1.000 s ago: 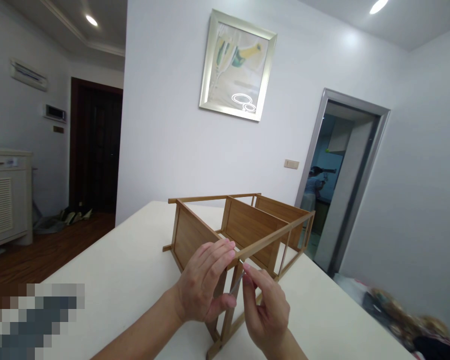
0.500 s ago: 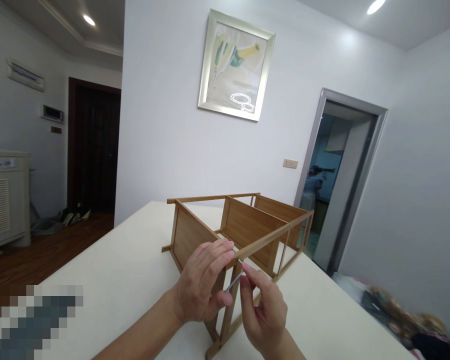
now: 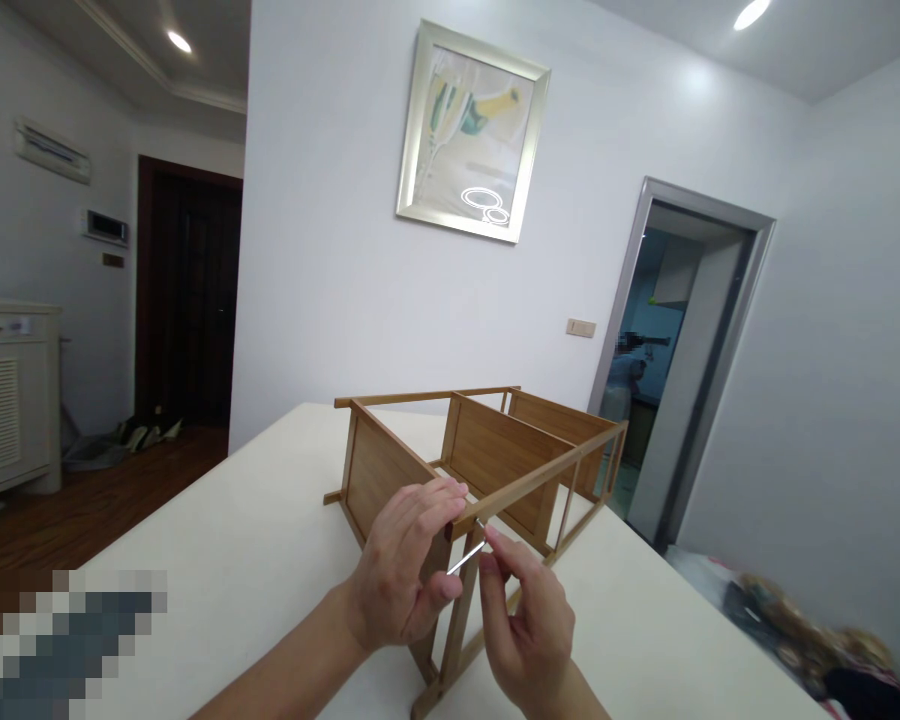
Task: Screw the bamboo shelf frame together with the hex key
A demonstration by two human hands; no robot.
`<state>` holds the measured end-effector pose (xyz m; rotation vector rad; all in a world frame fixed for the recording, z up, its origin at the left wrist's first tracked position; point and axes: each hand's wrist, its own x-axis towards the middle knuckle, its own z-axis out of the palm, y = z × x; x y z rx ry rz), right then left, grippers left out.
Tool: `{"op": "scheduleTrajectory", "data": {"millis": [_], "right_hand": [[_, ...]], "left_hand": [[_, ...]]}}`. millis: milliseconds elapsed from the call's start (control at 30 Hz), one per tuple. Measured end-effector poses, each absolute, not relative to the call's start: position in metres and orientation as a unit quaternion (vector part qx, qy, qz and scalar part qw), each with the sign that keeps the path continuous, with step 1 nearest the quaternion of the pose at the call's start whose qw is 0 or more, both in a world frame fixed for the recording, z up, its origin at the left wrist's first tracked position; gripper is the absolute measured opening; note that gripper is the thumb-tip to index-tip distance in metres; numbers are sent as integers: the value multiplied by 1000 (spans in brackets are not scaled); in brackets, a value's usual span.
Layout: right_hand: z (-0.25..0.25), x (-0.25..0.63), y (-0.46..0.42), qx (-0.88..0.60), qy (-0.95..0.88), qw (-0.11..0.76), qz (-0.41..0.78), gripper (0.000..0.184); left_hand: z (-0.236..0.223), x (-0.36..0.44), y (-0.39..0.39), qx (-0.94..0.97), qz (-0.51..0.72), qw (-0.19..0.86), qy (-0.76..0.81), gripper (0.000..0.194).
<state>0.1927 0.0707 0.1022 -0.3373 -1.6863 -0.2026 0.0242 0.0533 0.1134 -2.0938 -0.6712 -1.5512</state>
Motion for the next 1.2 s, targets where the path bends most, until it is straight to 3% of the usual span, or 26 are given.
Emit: {"op": "scheduleTrajectory", "data": {"millis": [733,1200], "right_hand": [[99,195,70,-163,-743,646,-63,37],[137,196,66,-146,-768,621,61,9]], "left_hand": [[121,35,46,-703,-636,100,-301,44],[135,45,42,-675,-663,39,-321,41]]}}
